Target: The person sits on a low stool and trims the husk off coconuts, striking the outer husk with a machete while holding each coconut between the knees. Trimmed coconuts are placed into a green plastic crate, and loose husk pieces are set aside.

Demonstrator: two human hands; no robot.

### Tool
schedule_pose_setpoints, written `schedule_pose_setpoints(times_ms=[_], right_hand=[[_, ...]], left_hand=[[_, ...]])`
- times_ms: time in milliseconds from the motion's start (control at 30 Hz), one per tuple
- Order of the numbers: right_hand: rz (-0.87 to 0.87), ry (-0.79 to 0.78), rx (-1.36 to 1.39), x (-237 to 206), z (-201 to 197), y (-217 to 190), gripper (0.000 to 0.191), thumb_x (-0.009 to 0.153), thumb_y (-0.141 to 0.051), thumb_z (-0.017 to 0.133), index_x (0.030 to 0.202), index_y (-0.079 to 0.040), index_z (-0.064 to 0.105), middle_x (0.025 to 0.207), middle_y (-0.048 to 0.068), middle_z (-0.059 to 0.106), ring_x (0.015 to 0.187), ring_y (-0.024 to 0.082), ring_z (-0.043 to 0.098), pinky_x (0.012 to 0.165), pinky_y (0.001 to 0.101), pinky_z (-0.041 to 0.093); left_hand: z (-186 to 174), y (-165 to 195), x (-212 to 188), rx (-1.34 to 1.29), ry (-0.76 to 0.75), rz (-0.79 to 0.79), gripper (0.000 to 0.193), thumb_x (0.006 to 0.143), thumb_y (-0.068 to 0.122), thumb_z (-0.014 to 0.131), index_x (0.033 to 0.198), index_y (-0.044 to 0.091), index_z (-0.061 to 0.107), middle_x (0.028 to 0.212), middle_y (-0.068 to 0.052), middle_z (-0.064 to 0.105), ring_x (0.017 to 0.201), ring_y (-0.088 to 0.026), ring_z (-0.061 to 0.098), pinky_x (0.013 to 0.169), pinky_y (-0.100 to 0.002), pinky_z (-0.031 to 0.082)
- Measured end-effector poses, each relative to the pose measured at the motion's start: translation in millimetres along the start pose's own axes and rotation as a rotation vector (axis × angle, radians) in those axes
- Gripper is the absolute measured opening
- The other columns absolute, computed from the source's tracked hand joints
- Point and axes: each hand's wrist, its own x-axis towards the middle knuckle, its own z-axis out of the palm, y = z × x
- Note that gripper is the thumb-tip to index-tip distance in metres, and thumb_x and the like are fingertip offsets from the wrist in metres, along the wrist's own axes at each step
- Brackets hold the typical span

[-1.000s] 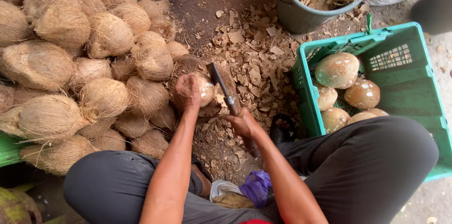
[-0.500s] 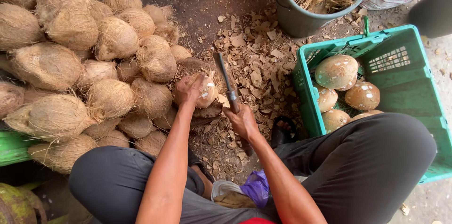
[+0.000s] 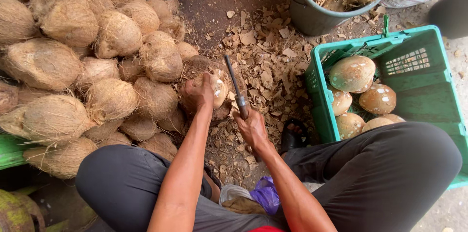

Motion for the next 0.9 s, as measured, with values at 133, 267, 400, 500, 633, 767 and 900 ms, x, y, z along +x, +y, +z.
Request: schedule_pose_setpoints(times_ms=[133,267,400,500,633,767,900], right_hand=[[0.004,0.002,-0.024,2,6,1,0.023,0.095,-0.026,0.060,0.080,-0.011,0.053,0.062,0.001,0.051,0.049,0.014,0.043,0.044,0.0367,0.044],[0.167,-0.158,-0.127,16,5,11,0.043,0.098,-0.031,0.069,0.074,0.003,0.056,0.061,0.008,0.048,0.048,0.018,0.042,0.045,0.0365,0.036],[0.104,-0.191,-0.031,26,0,30,0.030,0.094,-0.028,0.072,0.081,-0.003,0.061,0.060,0.000,0.055,0.046,0.014,0.048,0.041,0.0352,0.043],[0.118,-0.337,0.103,31,-15,43,0.035,0.094,-0.030,0.076,0.077,-0.005,0.058,0.057,-0.001,0.055,0.043,0.012,0.050,0.040,0.0344,0.042],[0.183,-0.489,0.470,31,-18,46,0.036,0.092,-0.027,0.079,0.075,-0.010,0.052,0.053,-0.001,0.049,0.040,0.012,0.043,0.039,0.0330,0.036],[0.042,-0.394,0.496,23,-6,36,0.043,0.095,-0.030,0.076,0.070,-0.007,0.049,0.052,0.000,0.048,0.041,0.012,0.044,0.039,0.0337,0.037],[-0.022,-0.336,0.327,12,-14,29,0.035,0.092,-0.029,0.073,0.071,-0.009,0.054,0.051,-0.001,0.050,0.041,0.013,0.047,0.039,0.0337,0.039]], left_hand=[[5,-4,-1,-0.012,0.031,0.024,0.082,0.085,0.069,0.063,0.140,0.010,0.053,0.140,-0.014,0.049,0.116,-0.031,0.058,0.087,-0.046,0.050],[18,-7,5,0.047,0.063,0.147,0.076,0.082,0.073,0.063,0.122,0.009,0.063,0.149,-0.013,0.043,0.118,-0.030,0.057,0.084,-0.046,0.054],[21,-23,29,0.086,0.067,0.228,0.081,0.081,0.072,0.067,0.134,0.011,0.058,0.138,-0.014,0.049,0.119,-0.033,0.055,0.090,-0.051,0.049],[16,-38,47,-0.007,-0.012,0.284,0.071,0.083,0.065,0.066,0.124,0.007,0.064,0.128,-0.016,0.057,0.113,-0.033,0.060,0.087,-0.050,0.052],[12,-47,59,-0.148,0.037,0.427,0.060,0.078,0.058,0.073,0.109,0.006,0.076,0.117,-0.016,0.066,0.106,-0.032,0.065,0.087,-0.047,0.052],[10,-51,58,-0.371,-0.106,0.287,0.055,0.075,0.053,0.075,0.109,0.011,0.074,0.109,-0.016,0.072,0.098,-0.028,0.069,0.081,-0.040,0.058],[15,-60,64,-0.583,-0.107,0.458,0.045,0.085,0.047,0.073,0.109,0.009,0.076,0.105,-0.015,0.073,0.093,-0.024,0.068,0.082,-0.036,0.055]])
